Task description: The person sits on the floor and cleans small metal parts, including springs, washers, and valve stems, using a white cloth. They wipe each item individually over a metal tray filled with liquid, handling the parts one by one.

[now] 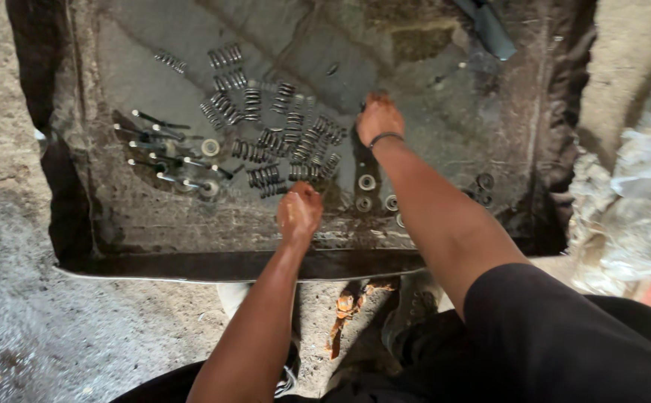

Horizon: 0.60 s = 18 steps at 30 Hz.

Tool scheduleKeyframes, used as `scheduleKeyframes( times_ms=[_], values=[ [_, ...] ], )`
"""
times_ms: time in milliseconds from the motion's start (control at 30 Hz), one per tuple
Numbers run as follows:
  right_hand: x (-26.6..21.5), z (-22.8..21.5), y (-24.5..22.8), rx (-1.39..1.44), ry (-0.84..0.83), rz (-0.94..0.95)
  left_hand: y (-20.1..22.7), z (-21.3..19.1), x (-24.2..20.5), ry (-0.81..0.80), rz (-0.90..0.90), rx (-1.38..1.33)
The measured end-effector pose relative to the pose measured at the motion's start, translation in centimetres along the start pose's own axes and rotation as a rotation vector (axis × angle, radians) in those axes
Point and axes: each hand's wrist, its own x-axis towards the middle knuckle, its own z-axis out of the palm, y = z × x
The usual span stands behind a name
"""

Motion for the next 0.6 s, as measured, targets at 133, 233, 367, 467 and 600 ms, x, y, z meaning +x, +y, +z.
scheduleKeyframes(
  times_ms=[133,233,367,467,600],
  values=[
    [-1.0,2.1,1.0,0.041,0.064,-0.038,0.0,0.2,0.1,-0.063,-0.016,0.033],
    [-2.1,1.2,1.4,0.121,0.073,-0.024,0.6,-0.1,0.1,-0.079,-0.027,0.012],
    [-3.8,-3.0,-0.7,0.335,0.176,0.091,2.5,-1.1,0.4,-0.086,0.022,0.005],
    [-4.2,-8.6,-2.4,0.312,0.194,-0.039,4.3,-1.5,1.1,0.015,0.117,-0.038],
    [-5.5,-15.4,-4.1,0.343,-0.115,-0.095,5.7,-2.0,1.8,0.201,0.371,-0.088]
  ],
)
